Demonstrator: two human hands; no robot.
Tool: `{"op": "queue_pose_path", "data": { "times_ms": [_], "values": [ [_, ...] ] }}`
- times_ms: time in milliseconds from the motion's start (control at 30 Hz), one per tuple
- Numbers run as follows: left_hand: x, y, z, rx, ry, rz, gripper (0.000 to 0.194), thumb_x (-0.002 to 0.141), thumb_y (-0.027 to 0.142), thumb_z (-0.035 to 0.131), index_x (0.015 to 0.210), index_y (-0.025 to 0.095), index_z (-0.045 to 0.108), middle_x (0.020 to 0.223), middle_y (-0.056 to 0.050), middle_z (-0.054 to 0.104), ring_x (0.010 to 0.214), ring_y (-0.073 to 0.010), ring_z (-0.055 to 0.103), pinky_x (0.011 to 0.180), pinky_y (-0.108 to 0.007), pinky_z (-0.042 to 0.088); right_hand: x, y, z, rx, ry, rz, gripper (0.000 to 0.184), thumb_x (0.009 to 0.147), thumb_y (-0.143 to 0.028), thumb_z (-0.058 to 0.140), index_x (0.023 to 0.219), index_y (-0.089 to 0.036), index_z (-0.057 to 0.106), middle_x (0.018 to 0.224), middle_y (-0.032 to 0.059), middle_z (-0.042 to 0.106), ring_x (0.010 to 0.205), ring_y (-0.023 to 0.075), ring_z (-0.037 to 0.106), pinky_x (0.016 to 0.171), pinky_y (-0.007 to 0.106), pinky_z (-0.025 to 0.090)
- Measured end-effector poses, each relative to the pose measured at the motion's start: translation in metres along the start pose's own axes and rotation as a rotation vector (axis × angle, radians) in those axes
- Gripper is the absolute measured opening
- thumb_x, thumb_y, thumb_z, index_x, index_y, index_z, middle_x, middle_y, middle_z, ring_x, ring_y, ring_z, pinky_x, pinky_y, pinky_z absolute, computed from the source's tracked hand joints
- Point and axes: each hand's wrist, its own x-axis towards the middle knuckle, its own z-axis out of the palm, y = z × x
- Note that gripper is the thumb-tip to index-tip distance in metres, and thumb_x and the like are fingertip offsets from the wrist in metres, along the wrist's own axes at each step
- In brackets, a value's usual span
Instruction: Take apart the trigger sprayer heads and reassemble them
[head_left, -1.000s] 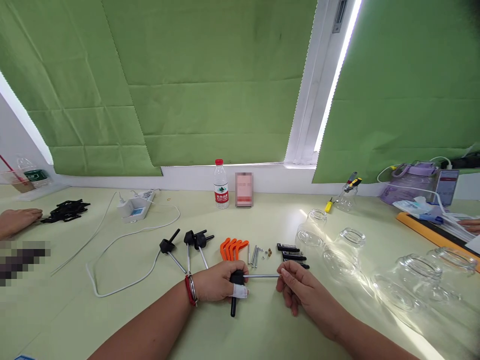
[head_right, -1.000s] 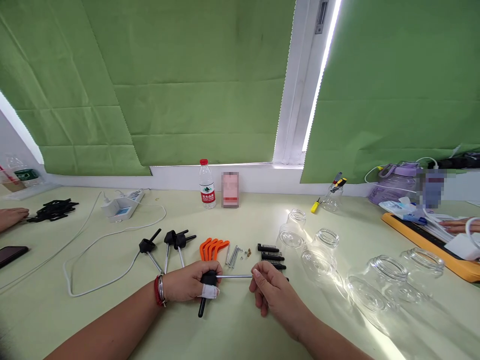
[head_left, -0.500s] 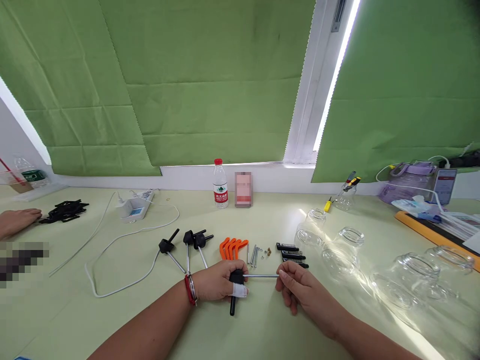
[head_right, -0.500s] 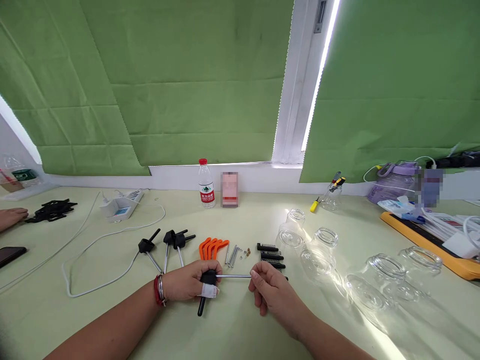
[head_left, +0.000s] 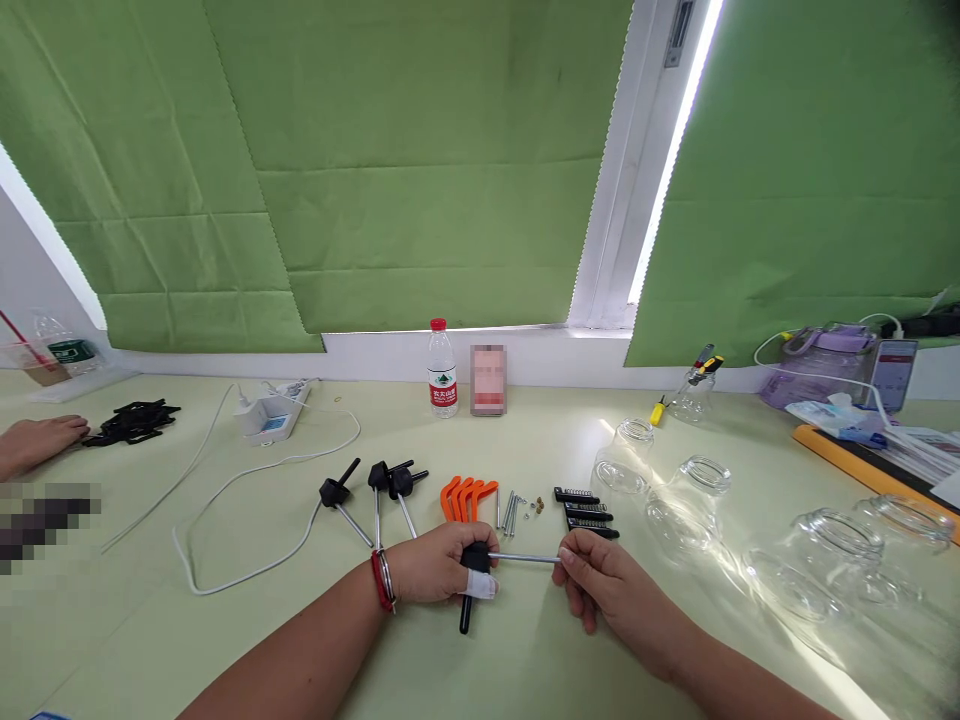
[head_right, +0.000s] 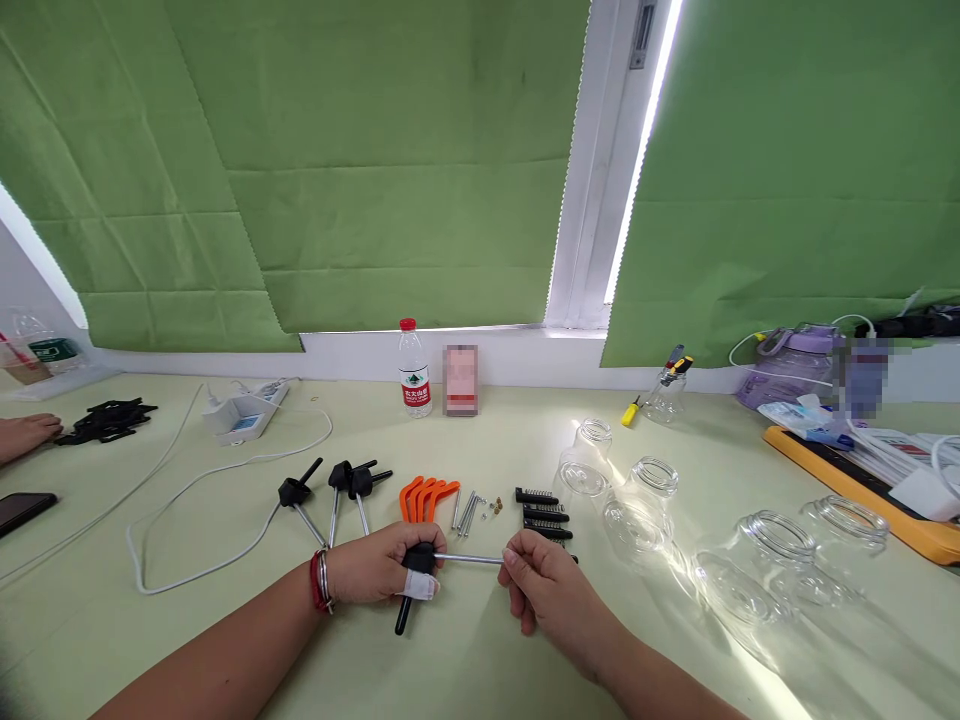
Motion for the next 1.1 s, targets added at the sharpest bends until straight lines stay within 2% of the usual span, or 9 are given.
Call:
{"op": "queue_pose_path", "data": {
  "times_ms": [133, 333, 500, 633, 1100],
  "values": [
    [0.0003, -0.0017, 0.0003, 0.015, -0.005, 0.009, 0.027, 0.069, 0.031, 0.068, 0.088, 0.019, 0.052, 0.078, 0.002, 0.045, 0.057, -0.0075, 0.041, 0.052, -0.019, 0.036, 0.0008, 0.0016, -0.0002, -0.048, 0.015, 0.012, 0.044, 0.089, -0.055, 0.037, 0.074, -0.017, 0.052, 0.054, -0.0027, 0.052, 0.047, 0.0086, 0.047, 0.049, 0.023, 0.039],
    [0.0020, -0.0030, 0.0003, 0.002, -0.002, 0.003, 0.029, 0.068, 0.033, 0.068, 0.087, 0.019, 0.052, 0.076, 0.003, 0.045, 0.057, -0.0077, 0.041, 0.050, -0.019, 0.035, 0.0004, 0.0018, 0.0001, -0.001, 0.001, -0.025, 0.034, 0.086, -0.051, 0.047, 0.077, -0.018, 0.050, 0.057, -0.0043, 0.051, 0.050, 0.0088, 0.046, 0.047, 0.021, 0.039],
    [0.0006, -0.0014, 0.0008, -0.003, -0.004, 0.001, 0.031, 0.066, 0.034, 0.069, 0.087, 0.019, 0.053, 0.081, 0.002, 0.048, 0.059, -0.0078, 0.042, 0.050, -0.018, 0.035, 0.0013, 0.0030, -0.0006, -0.054, -0.014, -0.013, 0.037, 0.087, -0.051, 0.044, 0.074, -0.017, 0.052, 0.053, -0.0039, 0.051, 0.046, 0.0084, 0.045, 0.046, 0.021, 0.037],
    [-0.0005, 0.0005, 0.0007, 0.012, -0.004, -0.012, 0.032, 0.067, 0.036, 0.068, 0.088, 0.019, 0.053, 0.079, 0.002, 0.047, 0.056, -0.0073, 0.040, 0.046, -0.017, 0.033, 0.0010, 0.0014, 0.0003, -0.058, -0.011, -0.015, 0.038, 0.087, -0.052, 0.043, 0.073, -0.017, 0.051, 0.053, -0.0035, 0.051, 0.046, 0.0084, 0.045, 0.045, 0.020, 0.036],
    [-0.0022, 0.0032, 0.0012, 0.007, -0.005, -0.007, 0.028, 0.068, 0.032, 0.067, 0.089, 0.018, 0.053, 0.077, 0.002, 0.046, 0.057, -0.0077, 0.040, 0.048, -0.018, 0.034, 0.0018, 0.0018, 0.0004, -0.092, -0.003, -0.012, 0.040, 0.087, -0.054, 0.041, 0.072, -0.017, 0.052, 0.052, -0.0034, 0.051, 0.045, 0.0087, 0.045, 0.044, 0.021, 0.037]
  ]
}}
